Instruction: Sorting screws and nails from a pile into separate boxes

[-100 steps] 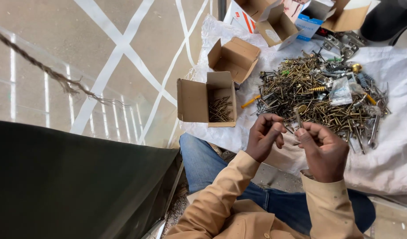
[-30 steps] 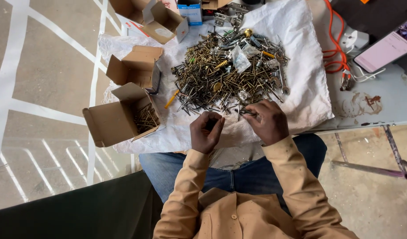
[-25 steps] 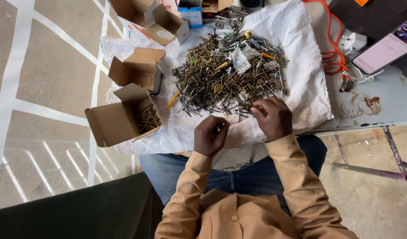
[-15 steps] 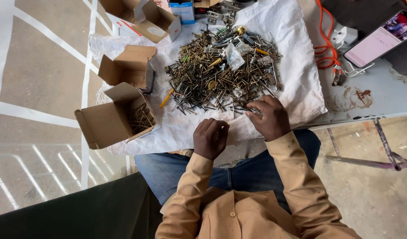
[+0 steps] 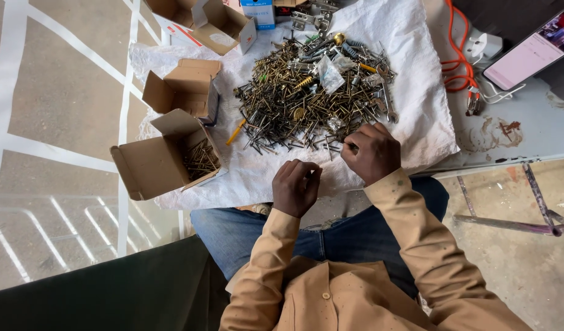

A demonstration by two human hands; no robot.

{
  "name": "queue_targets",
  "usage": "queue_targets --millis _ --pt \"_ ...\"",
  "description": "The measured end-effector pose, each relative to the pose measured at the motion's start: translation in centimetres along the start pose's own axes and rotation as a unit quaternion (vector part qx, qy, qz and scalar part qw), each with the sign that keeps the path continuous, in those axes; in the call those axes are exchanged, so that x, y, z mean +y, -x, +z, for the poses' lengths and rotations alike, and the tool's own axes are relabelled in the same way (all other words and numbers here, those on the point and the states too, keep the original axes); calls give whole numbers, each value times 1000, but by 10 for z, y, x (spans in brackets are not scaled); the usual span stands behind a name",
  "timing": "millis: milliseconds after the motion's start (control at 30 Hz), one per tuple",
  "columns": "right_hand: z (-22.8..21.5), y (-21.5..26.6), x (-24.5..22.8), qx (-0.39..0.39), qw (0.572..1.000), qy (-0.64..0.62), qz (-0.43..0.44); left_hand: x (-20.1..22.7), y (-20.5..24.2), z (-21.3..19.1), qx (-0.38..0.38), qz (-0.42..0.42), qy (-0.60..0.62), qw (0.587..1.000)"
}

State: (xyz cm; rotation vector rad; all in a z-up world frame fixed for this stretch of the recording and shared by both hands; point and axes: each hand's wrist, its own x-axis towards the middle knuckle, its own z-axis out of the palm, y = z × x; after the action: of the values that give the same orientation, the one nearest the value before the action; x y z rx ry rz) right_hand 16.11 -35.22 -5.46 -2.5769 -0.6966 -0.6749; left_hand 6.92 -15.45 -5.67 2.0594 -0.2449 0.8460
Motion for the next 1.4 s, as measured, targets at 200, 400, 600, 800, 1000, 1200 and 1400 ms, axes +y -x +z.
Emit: queue_targets --millis 200,400,600,800,1000,1200,1400 --pt "-7 -5 7 28 996 -49 -71 -3 7 -2 5 -8 19 1000" --pt "-9 -6 25 -49 914 -330 229 2 1 -8 10 -34 59 998" --pt "-21 -5 21 -12 764 -563 316 7 -5 -12 14 -75 89 993" --pt "-18 5 14 -9 713 -641 285 6 -4 -15 12 -104 112 988" --pt "-21 7 2 -8 711 -658 248 7 -6 -16 17 -131 146 980" --pt "-16 9 -32 -32 723 -655 216 2 -5 -13 27 -158 160 974" --pt "5 16 -92 -58 764 -598 234 2 -14 -26 30 -165 223 960"
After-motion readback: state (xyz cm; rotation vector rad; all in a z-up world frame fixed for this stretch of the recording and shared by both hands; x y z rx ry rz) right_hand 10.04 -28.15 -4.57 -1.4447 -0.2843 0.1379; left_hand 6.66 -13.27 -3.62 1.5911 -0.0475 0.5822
